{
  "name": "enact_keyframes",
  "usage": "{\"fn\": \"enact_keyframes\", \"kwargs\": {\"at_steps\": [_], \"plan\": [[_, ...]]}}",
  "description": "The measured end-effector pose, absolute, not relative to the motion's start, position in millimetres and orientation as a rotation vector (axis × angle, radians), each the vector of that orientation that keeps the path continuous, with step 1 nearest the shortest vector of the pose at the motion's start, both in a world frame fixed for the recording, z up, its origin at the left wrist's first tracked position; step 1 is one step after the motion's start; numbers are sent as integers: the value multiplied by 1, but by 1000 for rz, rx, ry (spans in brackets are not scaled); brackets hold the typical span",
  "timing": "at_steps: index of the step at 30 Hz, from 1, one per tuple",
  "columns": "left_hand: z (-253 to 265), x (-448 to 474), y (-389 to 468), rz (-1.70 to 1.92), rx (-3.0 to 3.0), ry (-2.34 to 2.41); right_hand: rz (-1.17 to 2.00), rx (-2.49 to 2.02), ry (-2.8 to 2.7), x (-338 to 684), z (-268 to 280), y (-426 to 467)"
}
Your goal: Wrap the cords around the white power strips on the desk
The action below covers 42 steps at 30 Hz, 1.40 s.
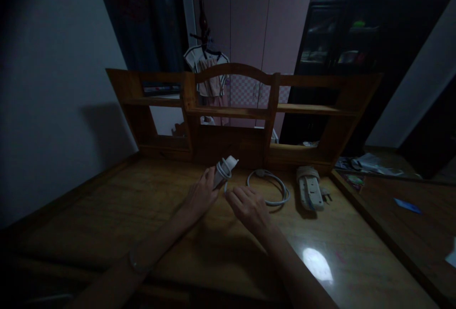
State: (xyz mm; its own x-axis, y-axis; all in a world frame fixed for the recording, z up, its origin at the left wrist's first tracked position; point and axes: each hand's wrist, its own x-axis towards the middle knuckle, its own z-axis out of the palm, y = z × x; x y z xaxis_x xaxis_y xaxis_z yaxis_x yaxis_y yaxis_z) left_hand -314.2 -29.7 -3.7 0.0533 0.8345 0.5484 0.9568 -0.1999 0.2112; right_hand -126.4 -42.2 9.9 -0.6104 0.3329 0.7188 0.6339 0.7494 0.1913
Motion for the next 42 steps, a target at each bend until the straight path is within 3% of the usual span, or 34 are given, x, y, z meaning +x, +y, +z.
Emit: {"fn": "enact_keyframes", "kwargs": {"at_steps": [15,23,34,42], "plan": [[2,-310,-39,-678,-2436,-1430,-585,-756,-2019,-94,27,-39],[-3,-298,-46,-558,-2640,-1068,-356,-832,-1866,-89,25,-33],[-9,-298,-47,-374,-2639,-714,172,-1008,-2123,-101,31,-23],[-7,-298,-53,-478,-2571,-553,533,-999,-2057,-106,21,-11]]}}
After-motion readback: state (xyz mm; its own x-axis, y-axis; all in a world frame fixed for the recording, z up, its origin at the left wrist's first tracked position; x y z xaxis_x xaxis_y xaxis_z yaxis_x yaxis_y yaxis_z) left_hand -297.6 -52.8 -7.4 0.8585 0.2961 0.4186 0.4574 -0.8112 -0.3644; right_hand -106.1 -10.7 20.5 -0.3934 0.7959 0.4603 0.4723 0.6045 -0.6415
